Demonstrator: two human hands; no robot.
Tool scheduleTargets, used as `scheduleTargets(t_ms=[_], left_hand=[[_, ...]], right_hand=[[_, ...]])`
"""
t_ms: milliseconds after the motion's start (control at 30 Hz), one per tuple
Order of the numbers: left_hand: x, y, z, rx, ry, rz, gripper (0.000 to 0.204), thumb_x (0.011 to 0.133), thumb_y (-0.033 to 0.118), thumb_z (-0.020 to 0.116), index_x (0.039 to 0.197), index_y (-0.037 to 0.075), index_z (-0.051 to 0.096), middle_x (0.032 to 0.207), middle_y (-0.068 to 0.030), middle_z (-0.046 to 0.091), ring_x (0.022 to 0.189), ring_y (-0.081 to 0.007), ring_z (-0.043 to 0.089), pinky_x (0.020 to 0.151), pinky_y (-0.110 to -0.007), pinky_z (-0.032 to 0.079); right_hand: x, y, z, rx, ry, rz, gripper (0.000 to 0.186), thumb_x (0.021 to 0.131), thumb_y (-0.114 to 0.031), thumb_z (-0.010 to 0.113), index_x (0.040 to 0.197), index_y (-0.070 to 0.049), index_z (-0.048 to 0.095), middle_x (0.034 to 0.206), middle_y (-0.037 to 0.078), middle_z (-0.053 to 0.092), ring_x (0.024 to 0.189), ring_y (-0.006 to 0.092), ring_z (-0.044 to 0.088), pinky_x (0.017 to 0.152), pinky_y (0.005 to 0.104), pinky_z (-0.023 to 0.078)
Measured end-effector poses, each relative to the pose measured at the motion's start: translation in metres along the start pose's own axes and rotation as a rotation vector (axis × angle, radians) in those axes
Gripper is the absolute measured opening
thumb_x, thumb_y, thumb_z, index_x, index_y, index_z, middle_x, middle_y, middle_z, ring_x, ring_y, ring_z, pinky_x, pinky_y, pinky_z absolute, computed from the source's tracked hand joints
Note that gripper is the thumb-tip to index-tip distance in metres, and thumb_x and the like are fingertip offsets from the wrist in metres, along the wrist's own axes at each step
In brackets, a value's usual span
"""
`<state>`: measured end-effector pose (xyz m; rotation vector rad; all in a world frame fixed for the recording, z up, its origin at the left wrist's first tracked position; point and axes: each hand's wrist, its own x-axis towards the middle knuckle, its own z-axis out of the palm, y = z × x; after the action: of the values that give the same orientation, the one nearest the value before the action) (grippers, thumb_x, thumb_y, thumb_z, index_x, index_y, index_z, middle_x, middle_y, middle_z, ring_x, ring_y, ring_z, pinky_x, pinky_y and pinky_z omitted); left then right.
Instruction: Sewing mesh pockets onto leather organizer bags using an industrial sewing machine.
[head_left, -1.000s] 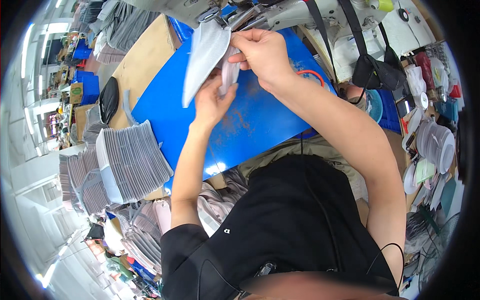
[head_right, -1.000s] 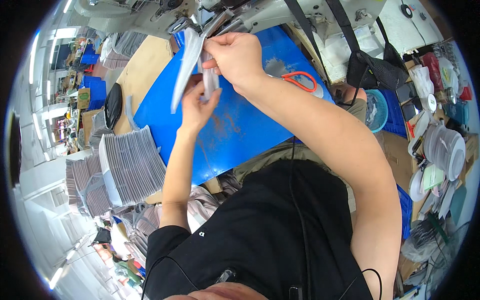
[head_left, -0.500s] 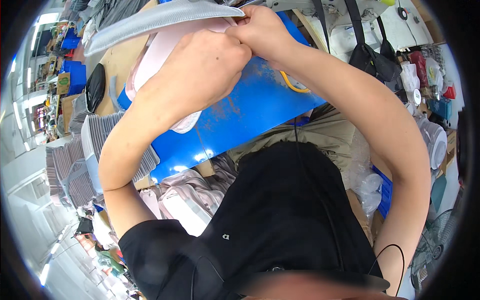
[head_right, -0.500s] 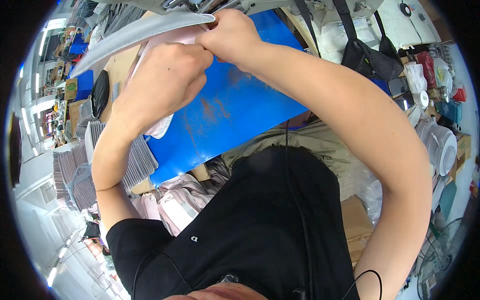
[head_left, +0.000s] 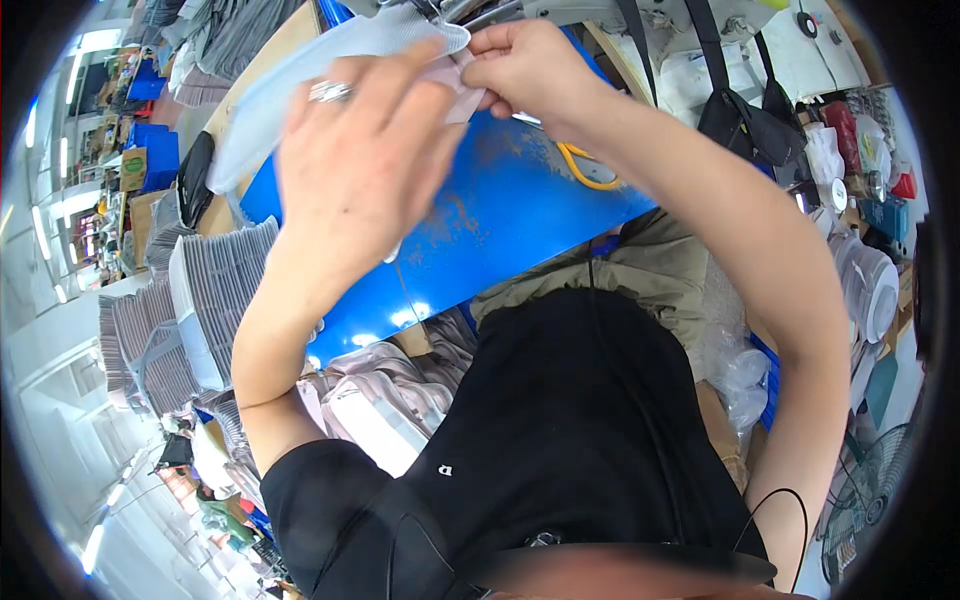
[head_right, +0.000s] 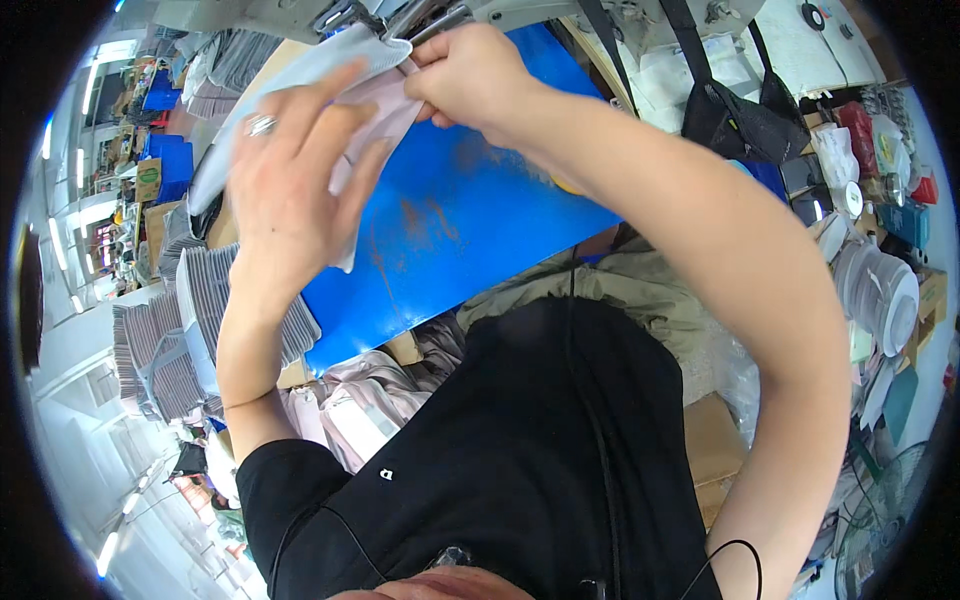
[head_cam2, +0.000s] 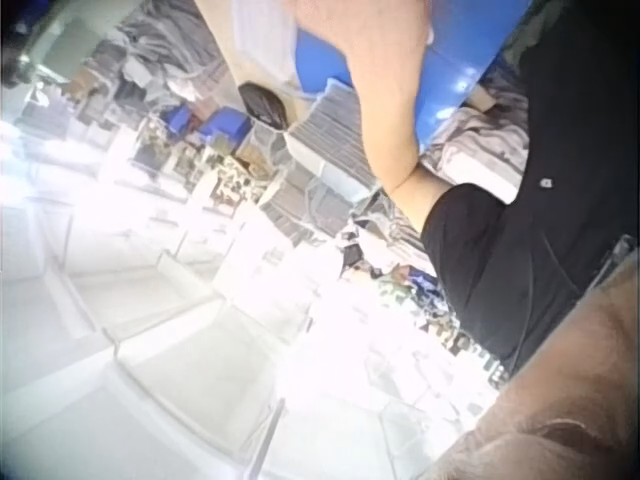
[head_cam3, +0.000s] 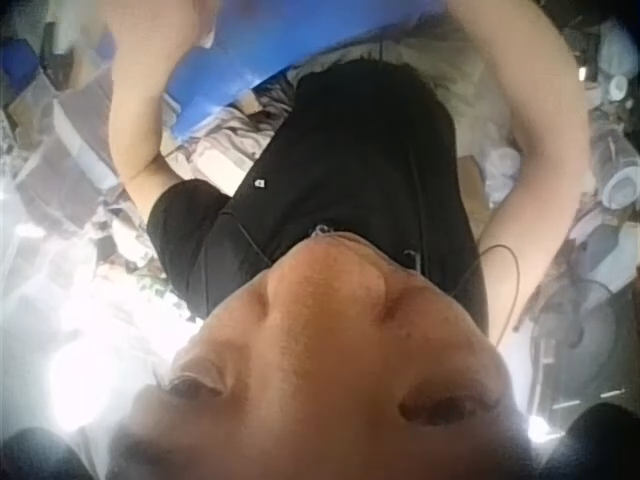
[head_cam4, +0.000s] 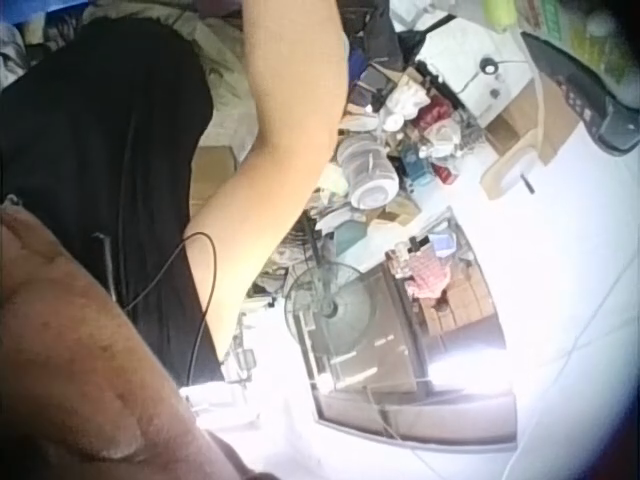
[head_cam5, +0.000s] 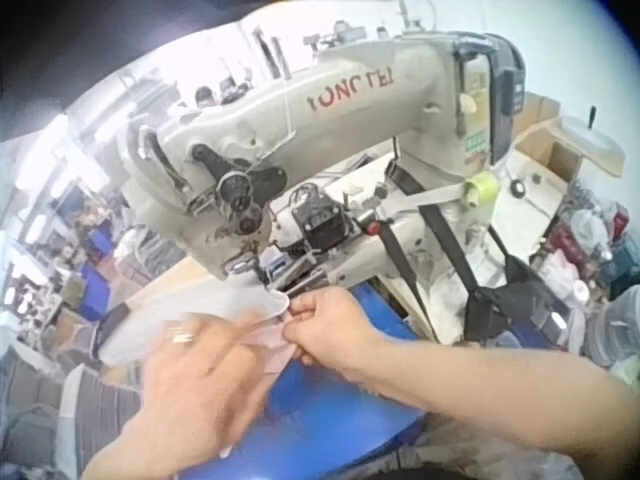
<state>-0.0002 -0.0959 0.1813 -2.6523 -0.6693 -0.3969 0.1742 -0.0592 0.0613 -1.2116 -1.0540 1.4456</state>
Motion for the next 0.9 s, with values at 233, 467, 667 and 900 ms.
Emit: scheduleTargets(t_ms=[233,467,667,900], left_hand=[[-0.024,-0.063,0.015,0.033,-0.452,-0.08,0.075,0.086,0.004,0.069,0.153,0.031,0.051,0.099,-0.0077,0.061,0.076,-0.0269,0.069,0.066,-0.038,0.057],[-0.004,-0.091,0.003,0.203,-0.569,0.267,0.083,0.088,-0.002,0.063,0.16,0.032,0.041,0.097,-0.0103,0.06,0.067,-0.0246,0.065,0.062,-0.036,0.058],[0.01,-0.089,-0.009,0.19,-0.586,0.285,0.074,0.087,-0.001,0.063,0.155,0.029,0.052,0.1,-0.0111,0.061,0.067,-0.024,0.067,0.063,-0.035,0.057],[0.019,-0.073,-0.008,0.171,-0.557,0.188,0.061,0.086,0.002,0.066,0.144,0.021,0.065,0.097,-0.0112,0.063,0.07,-0.0249,0.07,0.064,-0.034,0.056]], right_hand=[[-0.019,-0.007,0.008,0.208,-0.046,0.045,0.035,0.091,-0.007,0.07,0.126,0.001,0.069,0.096,0.005,0.072,0.074,0.0086,0.065,0.061,0.0233,0.053],[-0.018,-0.001,0.003,0.267,-0.033,0.046,0.034,0.091,-0.002,0.068,0.125,0.004,0.07,0.097,0.008,0.074,0.073,0.0103,0.068,0.055,0.0228,0.053],[-0.022,-0.005,0.005,0.317,-0.016,0.042,0.034,0.092,-0.003,0.069,0.125,0.003,0.07,0.098,0.008,0.073,0.073,0.0102,0.066,0.057,0.0217,0.051],[-0.003,0.002,0.014,0.442,-0.01,0.024,0.027,0.092,-0.004,0.073,0.117,0.005,0.072,0.091,0.006,0.073,0.07,0.0089,0.064,0.054,0.0224,0.049]])
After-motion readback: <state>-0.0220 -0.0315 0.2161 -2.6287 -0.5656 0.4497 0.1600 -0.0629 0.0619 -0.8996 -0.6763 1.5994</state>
